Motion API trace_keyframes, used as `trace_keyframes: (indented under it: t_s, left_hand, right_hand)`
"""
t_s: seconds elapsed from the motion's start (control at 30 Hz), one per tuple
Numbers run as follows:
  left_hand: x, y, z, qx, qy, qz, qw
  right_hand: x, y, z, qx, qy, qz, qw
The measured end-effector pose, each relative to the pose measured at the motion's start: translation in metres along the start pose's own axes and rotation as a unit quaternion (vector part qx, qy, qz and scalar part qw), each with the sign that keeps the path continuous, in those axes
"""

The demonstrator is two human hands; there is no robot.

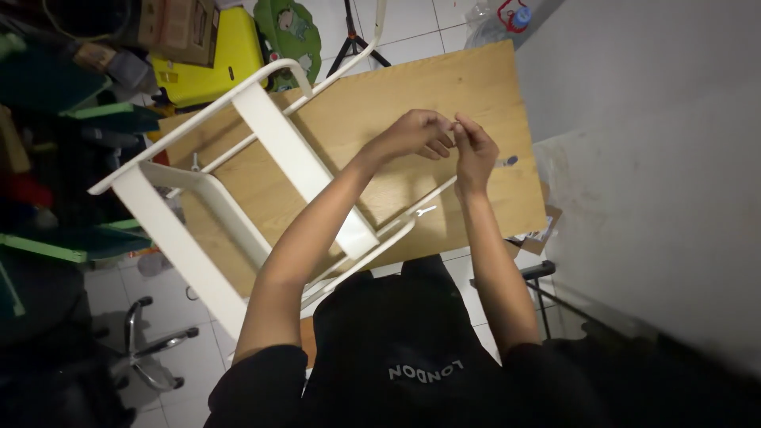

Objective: The person assembles a white metal shelving unit by connecting vertical poles to a mesh basket base using screws and an Allen key. They tighten multiple fasteners at each corner to secure the frame.

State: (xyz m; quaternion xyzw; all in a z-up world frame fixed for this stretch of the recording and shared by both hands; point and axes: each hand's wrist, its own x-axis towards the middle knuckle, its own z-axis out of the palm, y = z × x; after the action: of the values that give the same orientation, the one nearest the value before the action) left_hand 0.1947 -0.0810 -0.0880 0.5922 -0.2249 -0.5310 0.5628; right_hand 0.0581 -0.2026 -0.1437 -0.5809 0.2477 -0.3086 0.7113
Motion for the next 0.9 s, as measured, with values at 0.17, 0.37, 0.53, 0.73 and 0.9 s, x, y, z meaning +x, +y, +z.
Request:
trace_keyframes:
  t_s: [0.17,0.37,0.53,0.73,0.9]
  left_hand:
    - [-0.076,0.009,0.027,0.053,-0.039,0.089,0.994]
    - [-0.142,-0.002,0.031,0.054,-0.039,0.116,0.991]
    - [-0.175,-0.002,0.038,0.060,-0.039,0.136,0.988]
    - [-0.196,-0.021,0.057,0.187,0.009,0.187,0.964]
    - [-0.214,-0.046,0.067,0.161,0.010,0.140,0.977]
  right_hand:
    - [-0.072,-0.054,0.010,0.063,0.005,0.006,0.998]
    - [-0.143,-0.074,0.014,0.078,0.004,0.022,0.997]
    - [-0.184,-0.083,0.011,0.099,-0.040,0.082,0.991]
    - [-0.222,-0.073,0.007,0.076,-0.088,0.127,0.985]
    - [-0.239,-0.057,-0.006,0.005,-0.158,0.110,0.981]
